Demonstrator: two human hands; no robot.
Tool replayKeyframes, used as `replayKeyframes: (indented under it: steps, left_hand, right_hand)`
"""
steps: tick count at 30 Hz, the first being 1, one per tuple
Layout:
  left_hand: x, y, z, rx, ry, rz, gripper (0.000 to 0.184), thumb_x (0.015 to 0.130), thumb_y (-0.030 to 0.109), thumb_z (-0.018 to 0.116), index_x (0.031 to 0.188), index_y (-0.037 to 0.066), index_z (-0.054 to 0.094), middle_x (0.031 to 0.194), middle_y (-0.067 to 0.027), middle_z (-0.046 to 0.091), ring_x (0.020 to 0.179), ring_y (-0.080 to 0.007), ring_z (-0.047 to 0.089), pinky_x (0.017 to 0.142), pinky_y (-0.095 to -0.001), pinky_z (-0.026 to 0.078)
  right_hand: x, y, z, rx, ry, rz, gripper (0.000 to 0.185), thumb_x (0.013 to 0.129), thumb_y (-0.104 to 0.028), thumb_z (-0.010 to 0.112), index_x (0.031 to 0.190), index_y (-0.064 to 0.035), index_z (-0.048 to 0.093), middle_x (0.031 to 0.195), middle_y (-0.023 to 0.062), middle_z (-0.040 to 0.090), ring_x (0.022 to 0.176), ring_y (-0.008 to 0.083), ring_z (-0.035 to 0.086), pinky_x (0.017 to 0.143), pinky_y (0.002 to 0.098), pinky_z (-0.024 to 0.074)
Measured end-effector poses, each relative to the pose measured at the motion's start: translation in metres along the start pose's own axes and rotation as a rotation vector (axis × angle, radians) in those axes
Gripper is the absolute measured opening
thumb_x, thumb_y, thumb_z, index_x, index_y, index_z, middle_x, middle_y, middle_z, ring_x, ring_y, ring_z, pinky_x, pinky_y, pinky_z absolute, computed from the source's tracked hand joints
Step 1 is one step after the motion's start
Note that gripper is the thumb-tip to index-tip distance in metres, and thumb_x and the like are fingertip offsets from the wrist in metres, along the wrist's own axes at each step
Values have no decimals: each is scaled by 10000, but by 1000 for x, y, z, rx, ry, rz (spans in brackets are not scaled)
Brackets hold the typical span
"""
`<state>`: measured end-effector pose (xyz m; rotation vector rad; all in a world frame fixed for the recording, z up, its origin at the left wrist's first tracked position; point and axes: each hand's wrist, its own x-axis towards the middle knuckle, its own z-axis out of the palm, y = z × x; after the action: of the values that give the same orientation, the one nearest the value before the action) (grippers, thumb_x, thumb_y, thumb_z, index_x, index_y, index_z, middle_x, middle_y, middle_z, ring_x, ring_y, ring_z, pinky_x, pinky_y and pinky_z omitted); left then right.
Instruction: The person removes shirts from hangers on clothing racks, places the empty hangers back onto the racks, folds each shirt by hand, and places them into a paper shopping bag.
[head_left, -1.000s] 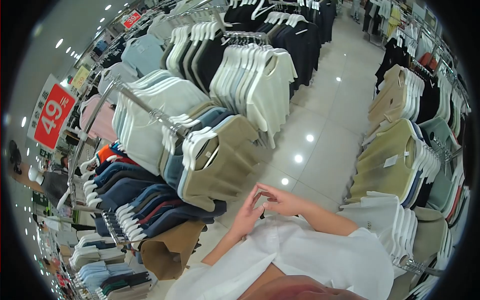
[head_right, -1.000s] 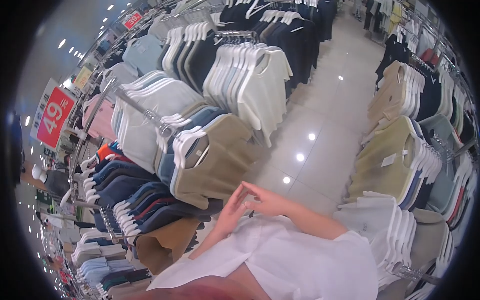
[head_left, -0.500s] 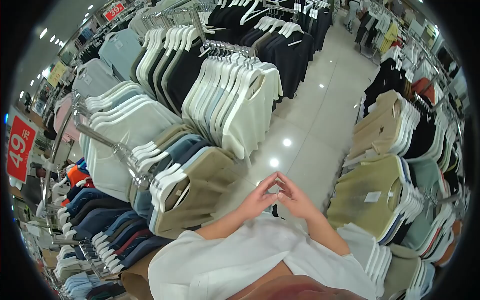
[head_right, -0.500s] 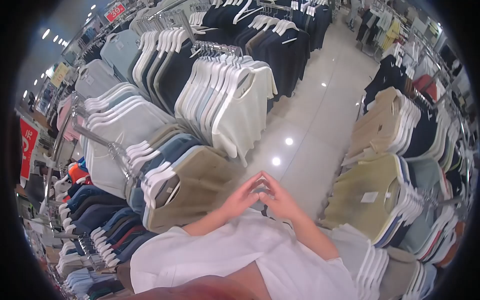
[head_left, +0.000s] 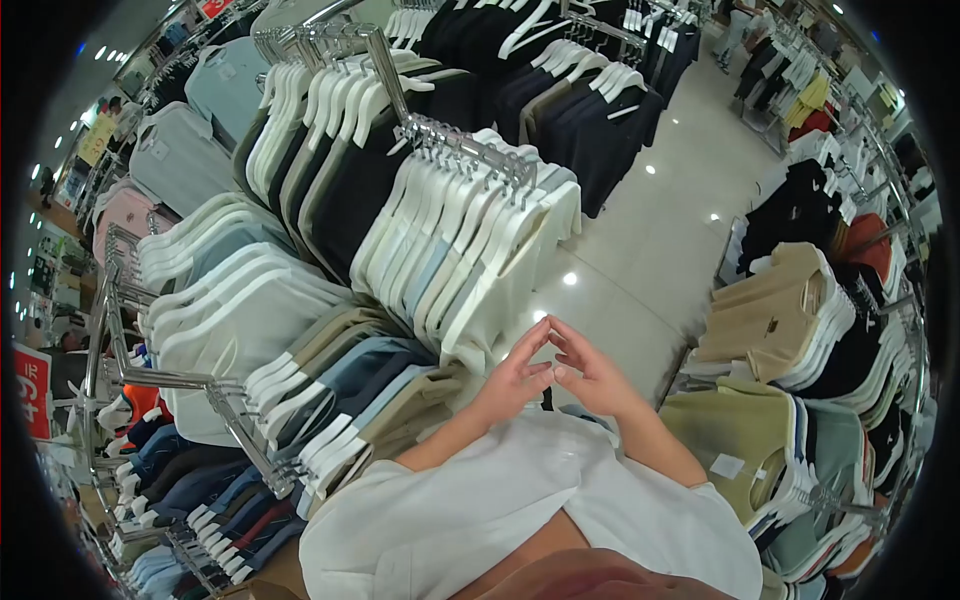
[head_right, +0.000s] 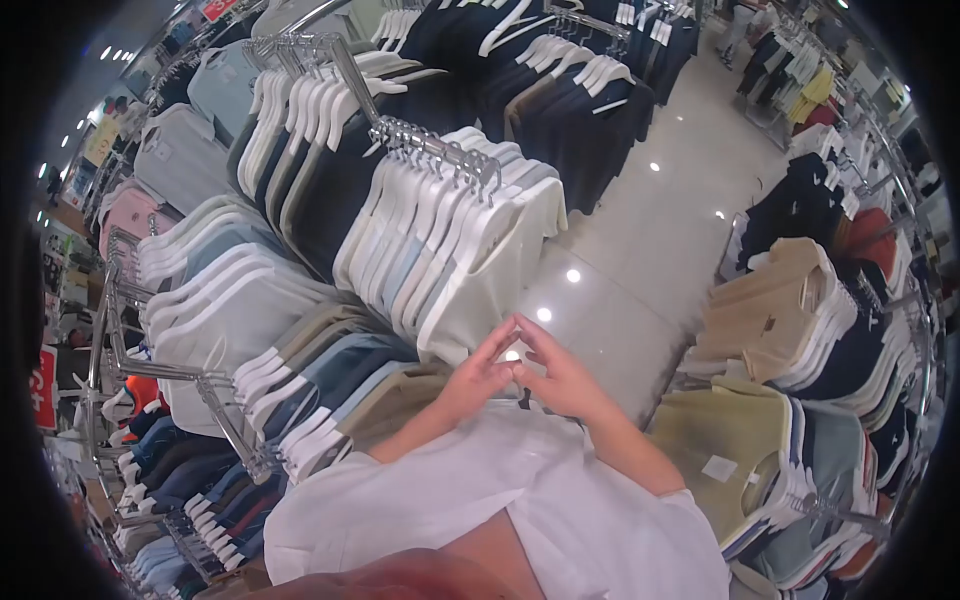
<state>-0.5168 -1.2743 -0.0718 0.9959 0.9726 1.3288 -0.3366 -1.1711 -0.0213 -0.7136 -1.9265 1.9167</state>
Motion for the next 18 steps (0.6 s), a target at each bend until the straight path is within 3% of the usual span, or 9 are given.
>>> replayKeyframes:
  steps: [6,12,13,16,18]
  left_hand:
    - [34,8,-18,138,91,12,800,1004,125,685,1677,102,252,1745,-101,189,1571,-277,307,1202,-460,405]
    - [82,41,-29,313,277,125,653,939,21,686,1555,43,470,1606,-130,455,1448,-263,502,1190,-446,418]
    - [86,42,-29,311,361,114,544,936,-29,616,1472,-15,523,1543,-171,521,1370,-287,569,1171,-458,419]
    - [106,43,-25,344,695,412,544,904,4,652,1438,-24,547,1517,-220,518,1348,-312,561,1153,-460,420]
    - [123,60,-21,651,871,531,565,889,49,687,1433,-25,555,1507,-245,516,1340,-330,547,1153,-471,409]
  right_hand:
    - [51,6,-33,-5,-108,-27,753,1014,-151,679,1654,-69,291,1644,160,399,1495,317,441,1193,448,420]
    - [130,2,-107,48,-237,-167,557,997,-114,683,1525,-54,515,1463,129,620,1359,257,598,1139,404,468]
    - [143,2,-117,89,-184,-182,437,999,-101,676,1428,-49,608,1330,100,703,1246,215,658,1075,379,500]
    - [181,-2,-159,-38,-127,-179,379,1001,-94,674,1375,-39,644,1204,74,739,1135,176,678,1023,351,513]
    - [208,-5,-178,48,-143,-226,313,1008,-89,671,1314,-24,670,1123,58,741,1049,147,679,987,324,517]
